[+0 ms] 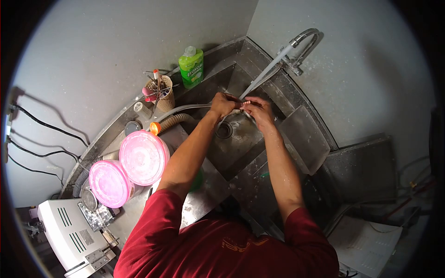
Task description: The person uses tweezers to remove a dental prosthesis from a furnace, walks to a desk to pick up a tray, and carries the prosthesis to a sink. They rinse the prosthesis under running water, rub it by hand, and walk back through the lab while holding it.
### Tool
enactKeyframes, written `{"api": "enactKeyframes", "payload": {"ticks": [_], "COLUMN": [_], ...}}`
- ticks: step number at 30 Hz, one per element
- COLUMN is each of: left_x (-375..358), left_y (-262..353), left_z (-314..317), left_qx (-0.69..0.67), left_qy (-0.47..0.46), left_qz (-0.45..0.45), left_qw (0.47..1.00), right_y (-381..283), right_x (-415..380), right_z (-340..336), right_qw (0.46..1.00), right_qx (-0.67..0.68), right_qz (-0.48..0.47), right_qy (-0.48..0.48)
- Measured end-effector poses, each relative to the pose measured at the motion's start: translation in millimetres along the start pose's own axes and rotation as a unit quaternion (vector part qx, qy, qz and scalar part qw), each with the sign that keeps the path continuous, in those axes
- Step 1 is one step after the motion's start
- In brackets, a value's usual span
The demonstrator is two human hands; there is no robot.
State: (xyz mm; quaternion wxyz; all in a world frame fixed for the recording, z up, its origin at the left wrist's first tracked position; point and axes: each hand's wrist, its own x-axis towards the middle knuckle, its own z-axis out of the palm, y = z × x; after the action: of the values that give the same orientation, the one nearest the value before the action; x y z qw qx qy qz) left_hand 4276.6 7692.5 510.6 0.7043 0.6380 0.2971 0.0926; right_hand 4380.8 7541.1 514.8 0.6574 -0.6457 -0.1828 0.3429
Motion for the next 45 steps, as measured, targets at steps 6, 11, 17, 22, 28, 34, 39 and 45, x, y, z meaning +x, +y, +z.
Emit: {"api": "enactKeyframes", "payload": {"ticks": [6,11,17,22,28,34,39,45], "left_x": [-8,1,-3,-2,-4,9,5,8], "left_y": [9,-6,-14,-17,-18,-35,-25,-27], "left_z": [3,6,16,11,8,11,19,27], "left_qx": [0.085,0.045,0.092,0.052,0.005,-0.077,-0.160,-0.217], "left_qy": [0.063,0.071,0.111,0.112,0.105,0.047,0.013,0.008], "left_qz": [0.094,0.083,0.067,0.073,0.075,0.093,0.062,0.029], "left_qw": [0.990,0.993,0.987,0.990,0.992,0.992,0.985,0.976], "right_y": [8,7,8,5,2,-7,-9,-12], "right_x": [3,1,-6,-13,-18,-27,-24,-16], "right_z": [11,21,31,31,34,32,25,32], "right_qw": [0.992,0.996,0.994,0.999,0.999,0.999,0.998,0.996], "right_qx": [0.116,0.027,-0.067,-0.007,-0.007,-0.029,-0.027,-0.036], "right_qz": [0.010,0.017,-0.014,0.003,-0.002,0.003,-0.005,0.003], "right_qy": [0.045,0.081,0.081,0.051,0.049,0.045,0.051,0.079]}}
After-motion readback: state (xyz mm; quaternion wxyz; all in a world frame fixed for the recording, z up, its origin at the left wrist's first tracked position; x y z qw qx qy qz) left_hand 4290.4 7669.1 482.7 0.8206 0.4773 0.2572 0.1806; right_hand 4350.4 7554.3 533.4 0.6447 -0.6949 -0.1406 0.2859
